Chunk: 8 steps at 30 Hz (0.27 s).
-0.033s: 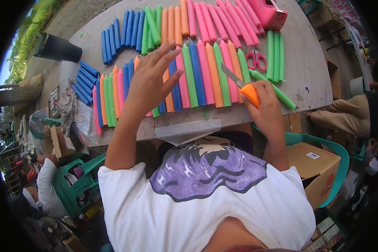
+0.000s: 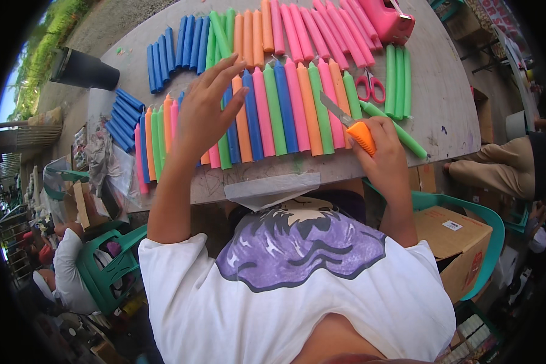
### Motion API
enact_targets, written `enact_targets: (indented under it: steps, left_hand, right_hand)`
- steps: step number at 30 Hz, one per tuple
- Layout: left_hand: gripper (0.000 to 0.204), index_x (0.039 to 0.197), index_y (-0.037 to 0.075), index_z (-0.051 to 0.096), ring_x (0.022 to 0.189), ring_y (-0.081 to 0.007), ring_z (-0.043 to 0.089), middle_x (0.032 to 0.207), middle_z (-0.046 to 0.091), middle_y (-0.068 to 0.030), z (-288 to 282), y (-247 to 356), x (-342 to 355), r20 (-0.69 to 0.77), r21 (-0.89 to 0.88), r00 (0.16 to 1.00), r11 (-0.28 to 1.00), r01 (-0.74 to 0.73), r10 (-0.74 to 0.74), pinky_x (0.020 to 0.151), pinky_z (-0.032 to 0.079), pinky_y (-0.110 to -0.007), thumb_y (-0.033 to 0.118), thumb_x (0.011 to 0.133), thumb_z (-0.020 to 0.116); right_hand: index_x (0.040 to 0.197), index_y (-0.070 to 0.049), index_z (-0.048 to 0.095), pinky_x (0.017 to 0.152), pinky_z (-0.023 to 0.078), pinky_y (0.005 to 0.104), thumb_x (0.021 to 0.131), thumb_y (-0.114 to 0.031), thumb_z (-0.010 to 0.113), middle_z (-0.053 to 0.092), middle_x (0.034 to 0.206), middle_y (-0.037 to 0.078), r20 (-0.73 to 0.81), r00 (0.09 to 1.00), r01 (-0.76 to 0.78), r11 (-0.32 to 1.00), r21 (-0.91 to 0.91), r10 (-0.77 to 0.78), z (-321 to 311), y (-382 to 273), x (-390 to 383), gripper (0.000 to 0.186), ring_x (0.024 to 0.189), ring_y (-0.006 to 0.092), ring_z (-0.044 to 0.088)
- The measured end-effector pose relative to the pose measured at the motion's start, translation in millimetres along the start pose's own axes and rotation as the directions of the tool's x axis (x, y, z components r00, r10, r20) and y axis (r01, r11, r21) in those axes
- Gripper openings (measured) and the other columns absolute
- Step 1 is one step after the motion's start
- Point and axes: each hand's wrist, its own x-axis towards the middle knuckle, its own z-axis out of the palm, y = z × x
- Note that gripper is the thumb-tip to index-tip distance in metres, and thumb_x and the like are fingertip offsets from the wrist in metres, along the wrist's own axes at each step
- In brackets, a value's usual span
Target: The person arranges colorful cylindrical candles on a table, then uses an orange utility knife to cut the candles into shorter pieces. The person repeatedly picks up candles, positions them, and slices them, placing the cut pieces back on the table.
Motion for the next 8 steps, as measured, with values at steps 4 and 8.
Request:
enact_targets:
  steps: [4,8]
  left_hand:
    - [0.051,0.139,0.012,0.052,0.13,-0.0315,0.051,0.148,0.048,-0.0124,-1,-119,6,-0.043,0.197,0.974,0.953,0.229,-0.225,0.105,0.041,-0.05,0.021,0.089,0.063]
    - [0.069,0.149,0.015,0.04,0.146,-0.0312,0.032,0.156,0.036,-0.0147,6,-134,18,0.133,0.448,0.876,0.817,0.364,-0.463,0.116,0.023,-0.059,0.027,0.086,0.066]
  right_hand:
    - [0.115,-0.01,0.06,0.077,0.051,0.0431,0.085,-0.026,0.071,0.057,0.112,0.01,-0.007,1.0,-0.004,1.0,-0.025,0.004,6,2,5,0.035,0.096,0.0337,0.063]
    - [0.116,-0.012,0.06,0.078,0.051,0.0435,0.085,-0.029,0.071,0.057,0.112,0.009,-0.023,1.0,-0.02,0.999,-0.049,0.019,10,7,5,0.037,0.098,0.0325,0.064]
